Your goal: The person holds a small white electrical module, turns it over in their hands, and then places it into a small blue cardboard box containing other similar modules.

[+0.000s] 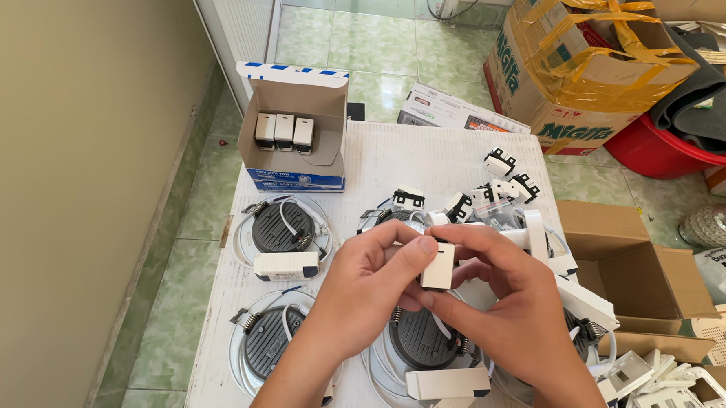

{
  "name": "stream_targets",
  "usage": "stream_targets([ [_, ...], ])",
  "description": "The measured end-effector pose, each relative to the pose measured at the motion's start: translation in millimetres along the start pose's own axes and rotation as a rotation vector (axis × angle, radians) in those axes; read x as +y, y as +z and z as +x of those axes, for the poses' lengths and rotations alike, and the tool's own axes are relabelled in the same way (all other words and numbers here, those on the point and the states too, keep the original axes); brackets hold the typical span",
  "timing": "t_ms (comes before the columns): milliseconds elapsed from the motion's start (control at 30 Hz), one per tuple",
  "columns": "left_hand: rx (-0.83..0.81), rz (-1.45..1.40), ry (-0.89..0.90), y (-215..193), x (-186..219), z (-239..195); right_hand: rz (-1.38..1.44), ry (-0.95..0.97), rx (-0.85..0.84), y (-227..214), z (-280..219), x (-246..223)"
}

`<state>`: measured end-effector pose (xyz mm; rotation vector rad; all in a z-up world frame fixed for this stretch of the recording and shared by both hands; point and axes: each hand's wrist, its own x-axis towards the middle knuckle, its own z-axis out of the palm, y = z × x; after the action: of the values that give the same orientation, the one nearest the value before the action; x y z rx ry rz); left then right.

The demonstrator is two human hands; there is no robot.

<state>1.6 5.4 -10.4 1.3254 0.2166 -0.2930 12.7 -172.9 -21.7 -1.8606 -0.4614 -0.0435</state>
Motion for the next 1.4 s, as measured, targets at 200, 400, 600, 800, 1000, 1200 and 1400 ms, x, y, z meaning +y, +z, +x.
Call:
stream_targets([
  [200,0.03,0.006,-0.046,-6,5,-3,-0.022,0.023,-0.013,7,3,-9],
  [400,0.017,0.055,-0.088,-17,28,-22,-0.11,0.082,0.007,20,9,-23],
  [600,0.203,0.262,-0.081,-44,50,-34,-0.658,-0.183,-0.084,42,40,-50],
  [800,0.443,0.086,-0.067,-89,64,-39,-0.753,-0.134,-0.213,94,111,-82],
  [1000,0.611,0.36,0.005,-132,45,-39,-1.134,-0.009,-0.299,143,176,-62],
  [1200,0.56,0.323,0.037,-138,48,-45,-1.244,-0.071,-0.275,156,195,-26],
  [1400,0.532,0.356,0.098,-142,45,-44,-1.189,0.005,-0.302,171,190,-28],
])
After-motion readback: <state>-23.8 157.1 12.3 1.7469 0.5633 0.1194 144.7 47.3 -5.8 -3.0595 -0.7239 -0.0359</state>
